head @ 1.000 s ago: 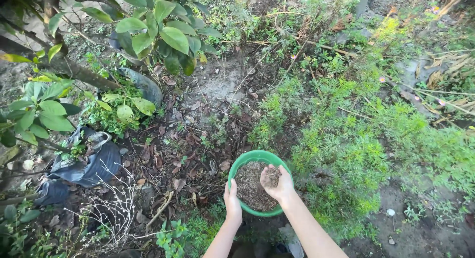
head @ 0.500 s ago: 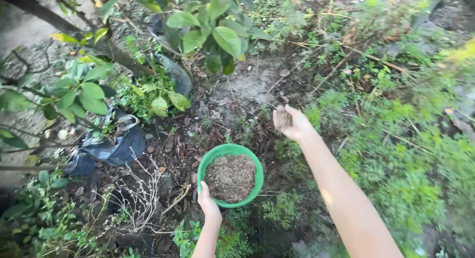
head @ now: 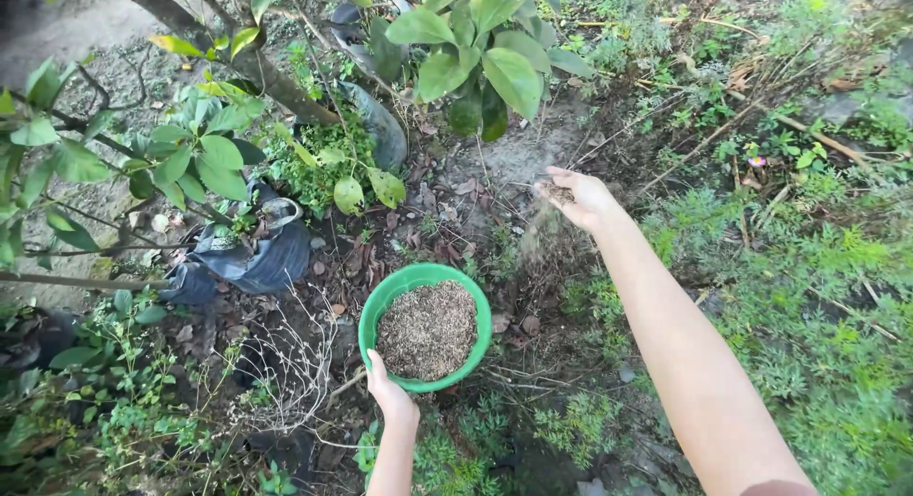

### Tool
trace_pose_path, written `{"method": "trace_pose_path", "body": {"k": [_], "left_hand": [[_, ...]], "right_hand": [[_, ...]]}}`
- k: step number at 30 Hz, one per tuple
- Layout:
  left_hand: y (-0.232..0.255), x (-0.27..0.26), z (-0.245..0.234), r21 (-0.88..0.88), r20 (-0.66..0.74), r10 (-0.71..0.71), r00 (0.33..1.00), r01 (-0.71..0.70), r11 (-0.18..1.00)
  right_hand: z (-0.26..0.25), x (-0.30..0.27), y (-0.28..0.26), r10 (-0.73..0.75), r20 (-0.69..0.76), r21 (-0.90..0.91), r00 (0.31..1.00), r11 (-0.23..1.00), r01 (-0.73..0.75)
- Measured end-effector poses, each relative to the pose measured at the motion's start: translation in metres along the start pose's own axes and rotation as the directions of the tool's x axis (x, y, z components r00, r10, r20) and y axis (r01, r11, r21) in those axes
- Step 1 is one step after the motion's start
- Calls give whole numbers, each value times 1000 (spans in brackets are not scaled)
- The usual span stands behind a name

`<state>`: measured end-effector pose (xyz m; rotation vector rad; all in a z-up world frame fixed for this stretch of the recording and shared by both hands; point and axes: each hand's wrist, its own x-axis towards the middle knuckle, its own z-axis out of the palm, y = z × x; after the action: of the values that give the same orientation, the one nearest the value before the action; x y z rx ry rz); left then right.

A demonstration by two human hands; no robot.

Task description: Applying granular fertilizer or seeds to various ground-planted and potted plants in a backyard garden by hand-broadcasting.

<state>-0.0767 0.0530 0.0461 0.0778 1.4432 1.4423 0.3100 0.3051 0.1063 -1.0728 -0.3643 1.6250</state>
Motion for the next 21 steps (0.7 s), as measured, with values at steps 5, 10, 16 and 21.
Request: {"method": "trace_pose_path", "body": {"k": [5,10,16,21], "left_hand": [[-8,11,-14,-34,33,34,999,-33,999],[-7,14,-19,-67,10,32,999,-31,997],[-6,14,-21,-87,3,15,1000,-15,996],[-3,17,-15,-60,25,24,999,-22,998]], "right_hand": [[32,14,-2,-43,37,-145,998,988,48],[64,24,-16,-145,93,-180,985,970,160],[58,31,-30,-176,86,-95,981,978,184],[8,45,-31,-160,32,-231,987,959,163]]}}
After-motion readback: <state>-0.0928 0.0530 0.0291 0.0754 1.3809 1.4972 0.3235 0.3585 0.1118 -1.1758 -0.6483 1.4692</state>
